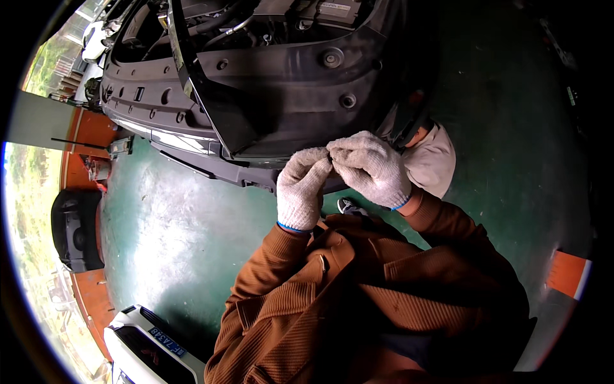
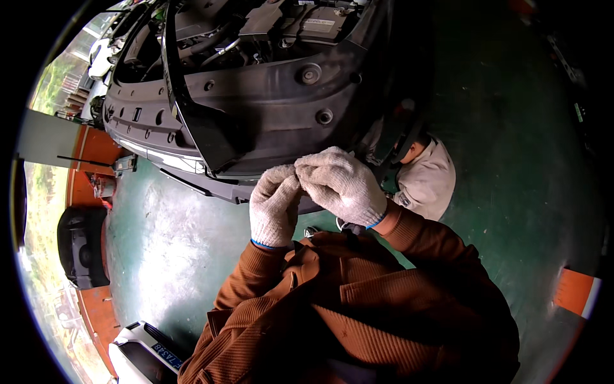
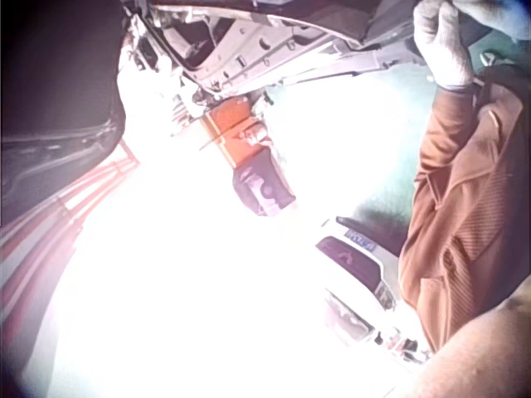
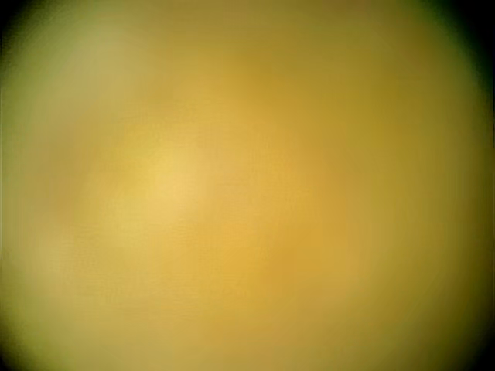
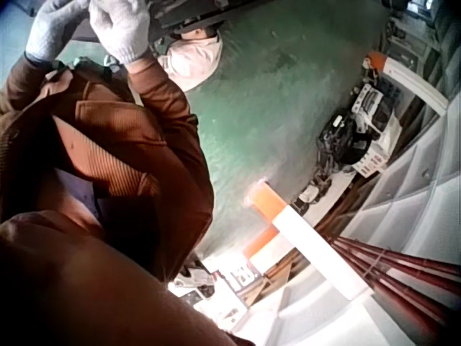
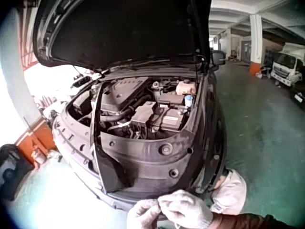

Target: The person installs a car bumper by aligning it to the front of the vehicle, inserting fasteners by hand, and tightening them with a cordless impact driver. The person repeatedly retrieves fasteners from a can on the floor and secures the bumper at multiple points.

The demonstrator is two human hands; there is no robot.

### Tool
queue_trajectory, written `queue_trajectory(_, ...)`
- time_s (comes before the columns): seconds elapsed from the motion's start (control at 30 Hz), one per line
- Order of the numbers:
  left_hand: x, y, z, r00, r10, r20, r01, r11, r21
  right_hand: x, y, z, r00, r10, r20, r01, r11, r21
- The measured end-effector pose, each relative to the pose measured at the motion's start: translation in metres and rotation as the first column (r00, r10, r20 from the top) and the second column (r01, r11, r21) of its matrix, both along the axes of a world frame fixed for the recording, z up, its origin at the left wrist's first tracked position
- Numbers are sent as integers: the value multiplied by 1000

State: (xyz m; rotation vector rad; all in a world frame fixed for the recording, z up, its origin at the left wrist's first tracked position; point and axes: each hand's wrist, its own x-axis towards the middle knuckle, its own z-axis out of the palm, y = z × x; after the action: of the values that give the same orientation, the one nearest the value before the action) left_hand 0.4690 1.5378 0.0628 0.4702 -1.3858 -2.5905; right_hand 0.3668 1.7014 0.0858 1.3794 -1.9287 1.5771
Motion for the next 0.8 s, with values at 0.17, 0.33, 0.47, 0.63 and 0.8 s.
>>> queue_trajectory(0.17,2,-8,1,998,-26,-55,29,998,62,10,-2,8,1000,-13,-1,14,995,97)
queue_trajectory(0.33,4,-19,3,994,-55,-92,70,982,175,23,-10,10,996,-71,59,62,987,147)
queue_trajectory(0.47,8,-22,-5,992,-71,-104,91,974,209,32,-25,14,980,-171,106,154,976,156)
queue_trajectory(0.63,12,-24,-11,997,-65,-52,75,971,229,31,-30,5,980,-179,87,162,972,171)
queue_trajectory(0.8,5,-36,-2,987,-154,-45,152,987,-49,25,-24,33,937,-170,306,60,939,338)
